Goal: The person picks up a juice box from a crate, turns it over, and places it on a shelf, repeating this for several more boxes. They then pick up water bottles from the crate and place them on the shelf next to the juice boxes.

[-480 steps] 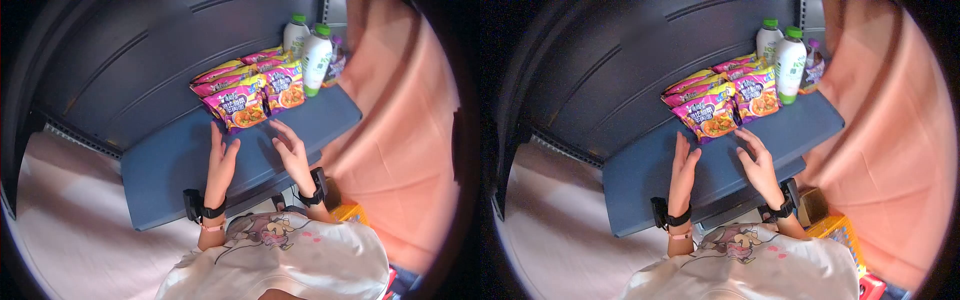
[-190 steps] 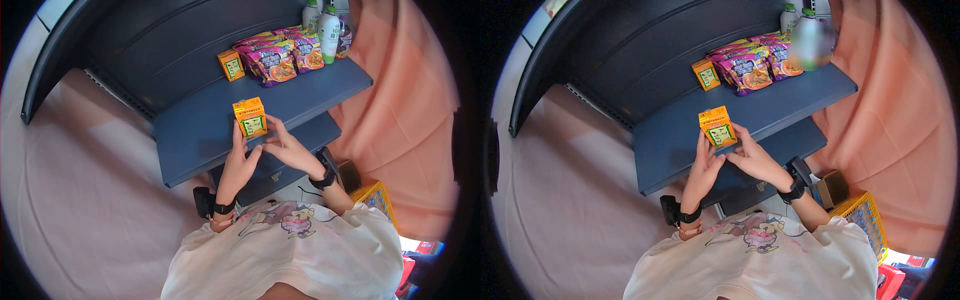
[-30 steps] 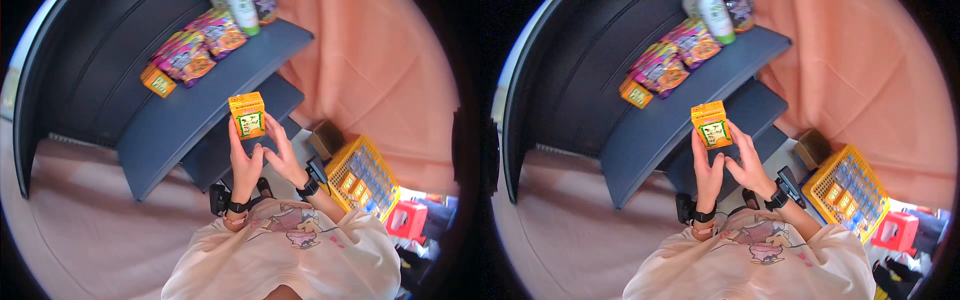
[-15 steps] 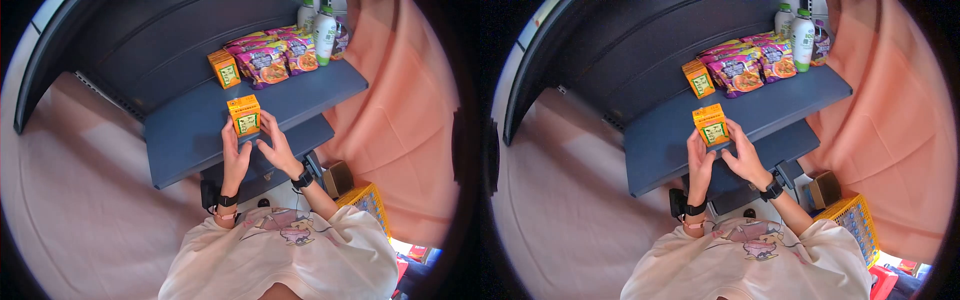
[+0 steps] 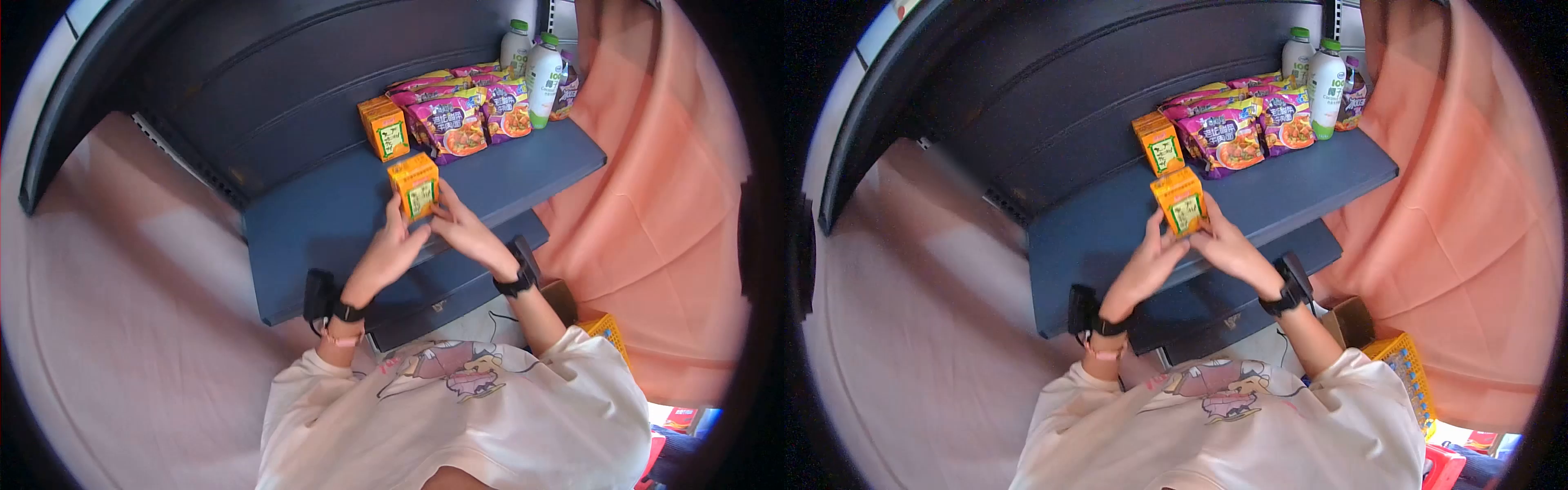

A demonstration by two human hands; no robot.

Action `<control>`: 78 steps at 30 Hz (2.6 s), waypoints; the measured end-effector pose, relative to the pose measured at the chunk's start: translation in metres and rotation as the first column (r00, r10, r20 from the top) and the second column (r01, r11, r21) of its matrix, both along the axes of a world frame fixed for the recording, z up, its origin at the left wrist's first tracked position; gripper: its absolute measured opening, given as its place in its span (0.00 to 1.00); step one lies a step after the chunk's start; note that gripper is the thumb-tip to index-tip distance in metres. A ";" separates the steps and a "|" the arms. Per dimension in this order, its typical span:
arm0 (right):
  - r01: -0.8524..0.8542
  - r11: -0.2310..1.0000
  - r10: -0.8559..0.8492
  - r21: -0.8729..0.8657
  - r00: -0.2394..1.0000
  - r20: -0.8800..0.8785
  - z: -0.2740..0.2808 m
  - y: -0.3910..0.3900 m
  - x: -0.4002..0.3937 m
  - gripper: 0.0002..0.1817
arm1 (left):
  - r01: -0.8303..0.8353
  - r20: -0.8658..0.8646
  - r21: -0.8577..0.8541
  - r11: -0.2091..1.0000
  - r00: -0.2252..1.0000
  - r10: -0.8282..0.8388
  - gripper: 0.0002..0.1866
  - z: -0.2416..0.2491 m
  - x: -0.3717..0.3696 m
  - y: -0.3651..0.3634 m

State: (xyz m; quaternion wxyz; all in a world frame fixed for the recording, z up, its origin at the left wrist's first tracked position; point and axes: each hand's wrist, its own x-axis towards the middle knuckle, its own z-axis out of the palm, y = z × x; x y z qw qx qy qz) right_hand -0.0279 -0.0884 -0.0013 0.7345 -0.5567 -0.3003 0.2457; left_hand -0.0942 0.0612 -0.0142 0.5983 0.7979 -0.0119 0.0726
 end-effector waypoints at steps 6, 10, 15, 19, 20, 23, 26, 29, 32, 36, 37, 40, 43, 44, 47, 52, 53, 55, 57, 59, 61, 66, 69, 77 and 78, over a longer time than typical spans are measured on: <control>0.000 0.989 0.004 -0.146 0.999 0.032 0.002 0.034 0.049 0.42 | -0.080 -0.116 0.094 0.992 0.989 0.091 0.32 0.028 0.055 0.020; 0.044 0.998 -0.043 -0.033 0.998 0.044 -0.018 0.061 0.072 0.43 | -0.194 -0.072 0.152 0.969 0.976 0.207 0.29 0.015 0.078 0.030; 0.176 0.984 -0.177 0.017 0.981 0.081 -0.024 0.076 0.078 0.42 | -0.262 -0.067 0.132 0.956 0.960 0.272 0.27 -0.001 0.099 0.040; 0.062 0.998 -0.060 -0.023 0.996 0.066 -0.018 0.072 0.085 0.43 | -0.228 -0.023 0.093 0.969 0.973 0.231 0.27 0.003 0.102 0.042; 0.078 0.996 -0.075 -0.038 0.994 0.080 -0.017 0.072 0.083 0.44 | -0.235 -0.030 0.081 0.969 0.971 0.238 0.27 0.010 0.097 0.037; 0.108 0.994 -0.108 -0.032 0.994 -0.007 -0.025 0.071 0.079 0.44 | -0.127 0.110 0.036 0.991 0.986 0.123 0.30 -0.004 0.107 0.044; 0.124 0.987 -0.123 0.103 0.992 -0.023 -0.022 0.054 0.051 0.38 | -0.190 0.116 -0.057 0.980 0.974 0.196 0.33 -0.003 0.088 0.018; 0.213 0.964 -0.218 0.158 0.976 0.013 -0.047 0.026 0.035 0.28 | -0.231 0.175 0.059 0.971 0.960 0.218 0.37 -0.004 0.057 -0.022; 0.249 0.950 -0.252 0.190 0.968 -0.008 -0.052 -0.025 0.004 0.23 | 0.044 0.172 -0.220 0.975 0.985 -0.006 0.31 -0.028 0.042 -0.073; 0.477 0.876 -0.470 0.077 0.878 -0.095 -0.087 -0.095 -0.020 0.24 | 0.213 0.078 -0.256 0.943 0.977 -0.199 0.30 -0.058 0.029 -0.143; 0.537 0.843 -0.531 0.029 0.839 -0.119 -0.094 -0.113 -0.027 0.24 | 0.267 0.052 -0.327 0.907 0.963 -0.265 0.30 -0.067 0.030 -0.161; 0.655 0.755 -0.652 -0.029 0.745 -0.144 -0.123 -0.167 -0.049 0.23 | 0.359 -0.070 -0.366 0.859 0.909 -0.410 0.30 -0.098 0.022 -0.214; 0.768 0.631 -0.776 -0.112 0.619 -0.123 -0.153 -0.211 -0.083 0.21 | 0.454 -0.179 -0.332 0.827 0.830 -0.528 0.30 -0.153 0.013 -0.259; 0.796 0.587 -0.810 -0.149 0.578 -0.101 -0.174 -0.224 -0.093 0.21 | 0.487 -0.212 -0.333 0.808 0.796 -0.567 0.31 -0.157 0.005 -0.273; 0.851 0.479 -0.877 -0.216 0.455 -0.156 -0.211 -0.261 -0.127 0.19 | 0.547 -0.301 -0.370 0.751 0.694 -0.653 0.32 -0.169 -0.023 -0.324; 0.856 0.340 -0.939 -0.390 0.287 -0.187 -0.264 -0.303 -0.184 0.20 | 0.652 -0.427 -0.345 0.676 0.532 -0.731 0.34 -0.225 -0.064 -0.378; 0.840 0.327 -0.944 -0.434 0.263 -0.201 -0.269 -0.309 -0.195 0.20 | 0.672 -0.489 -0.355 0.650 0.459 -0.742 0.35 -0.227 -0.069 -0.387; 0.842 0.260 -0.961 -0.472 0.176 -0.214 -0.287 -0.322 -0.215 0.19 | 0.699 -0.509 -0.373 0.611 0.397 -0.764 0.36 -0.251 -0.082 -0.404; 0.794 0.297 -0.951 -0.530 0.199 -0.236 -0.307 -0.339 -0.231 0.18 | 0.712 -0.533 -0.395 0.581 0.337 -0.776 0.37 -0.271 -0.095 -0.420; 0.794 0.273 -0.955 -0.544 0.156 -0.252 -0.337 -0.352 -0.245 0.18 | 0.751 -0.585 -0.414 0.514 0.213 -0.783 0.40 -0.282 -0.103 -0.439; 0.871 0.211 -0.942 -0.443 0.060 -0.330 -0.371 -0.362 -0.260 0.19 | 0.754 -0.568 -0.363 0.547 0.286 -0.771 0.46 -0.297 -0.116 -0.454; 0.735 0.229 -0.968 -0.638 0.101 -0.231 -0.389 -0.400 -0.287 0.24 | 0.794 -0.677 -0.366 0.487 0.132 -0.724 0.47 -0.327 -0.123 -0.496; 0.693 0.101 -0.991 -0.714 0.007 -0.134 -0.382 -0.430 -0.287 0.25 | 0.777 -0.713 -0.411 0.476 0.052 -0.700 0.44 -0.341 -0.124 -0.523; 0.512 -0.049 -0.997 -0.857 0.030 0.076 -0.464 -0.494 -0.289 0.24 | 0.747 -0.719 -0.404 0.528 0.098 -0.688 0.37 -0.408 -0.127 -0.579; 0.492 -0.043 -0.985 -0.869 0.123 0.118 -0.462 -0.496 -0.289 0.26 | 0.750 -0.741 -0.350 0.562 0.145 -0.656 0.36 -0.407 -0.125 -0.584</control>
